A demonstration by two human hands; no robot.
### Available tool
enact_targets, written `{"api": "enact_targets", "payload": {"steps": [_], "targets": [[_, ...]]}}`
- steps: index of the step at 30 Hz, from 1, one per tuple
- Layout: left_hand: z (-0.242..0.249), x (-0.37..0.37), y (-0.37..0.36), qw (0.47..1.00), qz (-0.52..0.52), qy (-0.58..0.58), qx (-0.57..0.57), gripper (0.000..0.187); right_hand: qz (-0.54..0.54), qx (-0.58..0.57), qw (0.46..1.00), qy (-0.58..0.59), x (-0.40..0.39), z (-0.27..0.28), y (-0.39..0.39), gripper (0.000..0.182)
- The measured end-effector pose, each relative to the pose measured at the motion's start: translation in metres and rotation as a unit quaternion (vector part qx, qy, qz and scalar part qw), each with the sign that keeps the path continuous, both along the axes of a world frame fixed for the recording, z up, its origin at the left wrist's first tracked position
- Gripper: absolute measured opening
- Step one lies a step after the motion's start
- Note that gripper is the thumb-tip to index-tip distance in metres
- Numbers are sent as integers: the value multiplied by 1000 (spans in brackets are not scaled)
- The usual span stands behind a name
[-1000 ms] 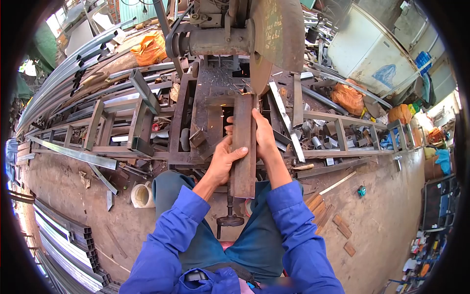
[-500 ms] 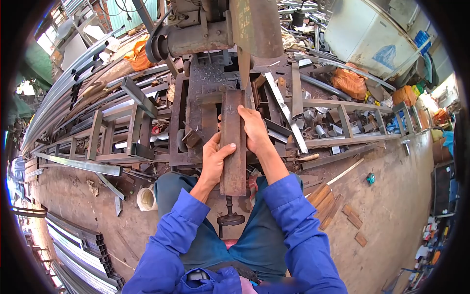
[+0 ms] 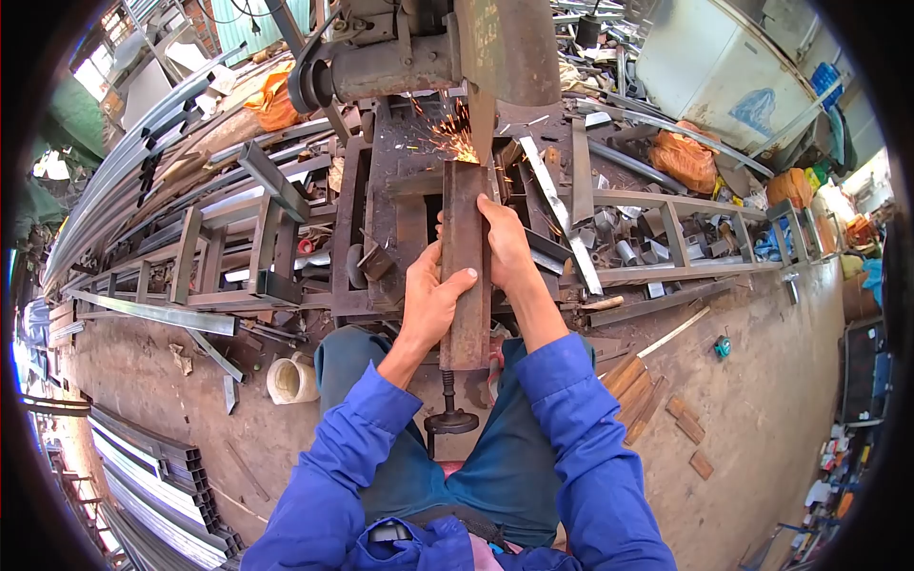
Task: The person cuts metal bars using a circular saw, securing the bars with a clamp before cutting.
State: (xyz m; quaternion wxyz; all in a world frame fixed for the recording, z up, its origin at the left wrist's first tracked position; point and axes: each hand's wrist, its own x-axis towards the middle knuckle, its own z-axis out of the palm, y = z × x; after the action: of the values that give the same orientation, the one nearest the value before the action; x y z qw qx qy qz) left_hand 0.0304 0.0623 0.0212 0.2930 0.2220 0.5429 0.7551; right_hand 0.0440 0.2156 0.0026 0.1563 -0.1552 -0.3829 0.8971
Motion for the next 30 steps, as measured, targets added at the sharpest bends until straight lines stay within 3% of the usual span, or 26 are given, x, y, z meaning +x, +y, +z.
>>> {"api": "enact_targets", "payload": {"steps": [4, 6, 7, 9, 10, 12, 14, 16, 19, 30], "targets": [[-7, -8, 1, 994, 14, 99, -44, 47, -26, 14, 999, -16, -6, -13, -1, 38], [1, -10, -2, 961, 26, 226, -158, 50, -47, 7, 998, -30, -9, -7, -8, 36], [6, -10, -2, 962, 28, 221, -158, 50, -69, -2, 997, -40, -10, -5, -11, 35], [14, -11, -1, 913, 22, 326, -244, 52, -60, -18, 997, -40, -12, -8, -12, 34], [13, -10, 0, 915, 23, 321, -244, 52, -54, -36, 997, -35, -13, -10, -13, 33], [11, -7, 4, 871, 63, 422, -243, 54, -45, -66, 997, -25, -12, -8, -17, 32], [9, -6, 6, 870, 63, 419, -253, 56, -37, -95, 995, -13, -11, -3, -21, 32], [11, -6, 8, 868, 63, 417, -262, 57, -69, -48, 996, -38, -10, 3, -26, 32], [15, -5, 9, 864, 54, 414, -280, 59, -16, -81, 997, -5, -16, -25, -15, 30], [13, -9, 11, 855, 22, 408, -318, 63, -7, -82, 996, -39, -15, -40, -7, 40]]}}
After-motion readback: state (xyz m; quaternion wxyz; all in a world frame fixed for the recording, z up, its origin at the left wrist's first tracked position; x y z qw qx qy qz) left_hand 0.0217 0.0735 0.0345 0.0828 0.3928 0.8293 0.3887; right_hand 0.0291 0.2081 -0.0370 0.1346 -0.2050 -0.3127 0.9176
